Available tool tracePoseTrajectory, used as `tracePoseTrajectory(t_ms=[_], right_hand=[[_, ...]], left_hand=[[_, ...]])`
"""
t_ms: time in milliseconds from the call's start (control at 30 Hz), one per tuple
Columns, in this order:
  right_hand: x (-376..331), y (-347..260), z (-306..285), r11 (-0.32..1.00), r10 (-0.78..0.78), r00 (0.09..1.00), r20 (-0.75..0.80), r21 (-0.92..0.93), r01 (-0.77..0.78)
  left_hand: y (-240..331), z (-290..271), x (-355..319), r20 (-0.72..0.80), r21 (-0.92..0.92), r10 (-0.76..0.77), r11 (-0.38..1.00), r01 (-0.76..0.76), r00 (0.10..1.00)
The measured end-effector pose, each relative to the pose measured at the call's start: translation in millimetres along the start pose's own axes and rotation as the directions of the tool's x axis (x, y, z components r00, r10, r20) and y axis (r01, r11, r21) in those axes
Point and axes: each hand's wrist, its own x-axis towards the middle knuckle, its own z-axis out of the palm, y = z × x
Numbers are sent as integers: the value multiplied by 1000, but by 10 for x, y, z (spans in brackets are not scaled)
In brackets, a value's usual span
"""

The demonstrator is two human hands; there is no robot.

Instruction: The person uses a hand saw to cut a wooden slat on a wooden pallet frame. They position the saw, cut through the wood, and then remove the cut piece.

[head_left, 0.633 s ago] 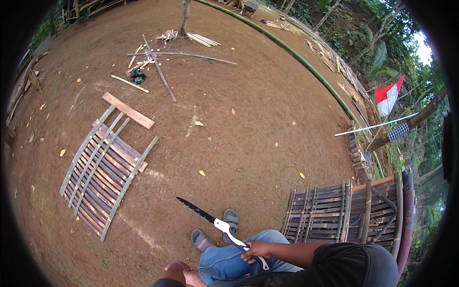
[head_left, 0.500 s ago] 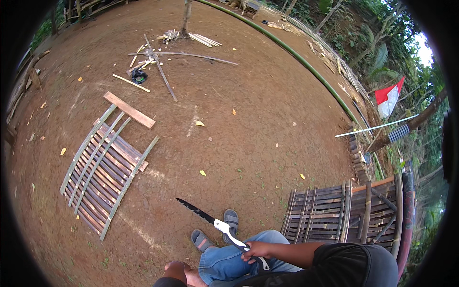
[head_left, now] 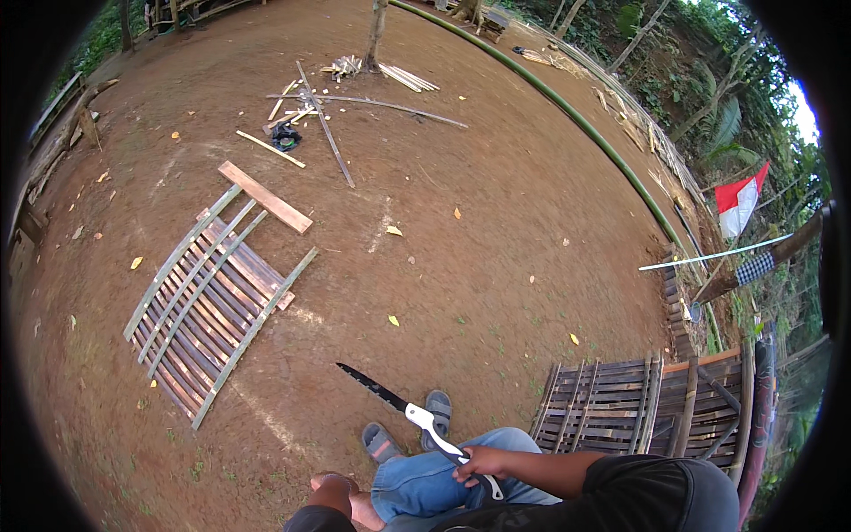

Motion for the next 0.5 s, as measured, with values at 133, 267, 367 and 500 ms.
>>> tracePoseTrajectory(t_ms=[133,267,367,500], right_hand=[[0,-9,-41,1000,3,1000,-7,-9,-3],[-46,-19,-77,999,32,999,-17,35,-32],[-42,-25,-91,998,39,999,-11,47,-38],[-72,70,-170,996,50,999,-20,78,-49]], left_hand=[[-102,40,94,-17,-39,10,999,-11,1000],[-65,15,12,3,-75,45,996,-45,999],[-47,29,124,19,-75,17,997,-16,1000],[159,-119,-120,43,-55,-22,998,24,999]])
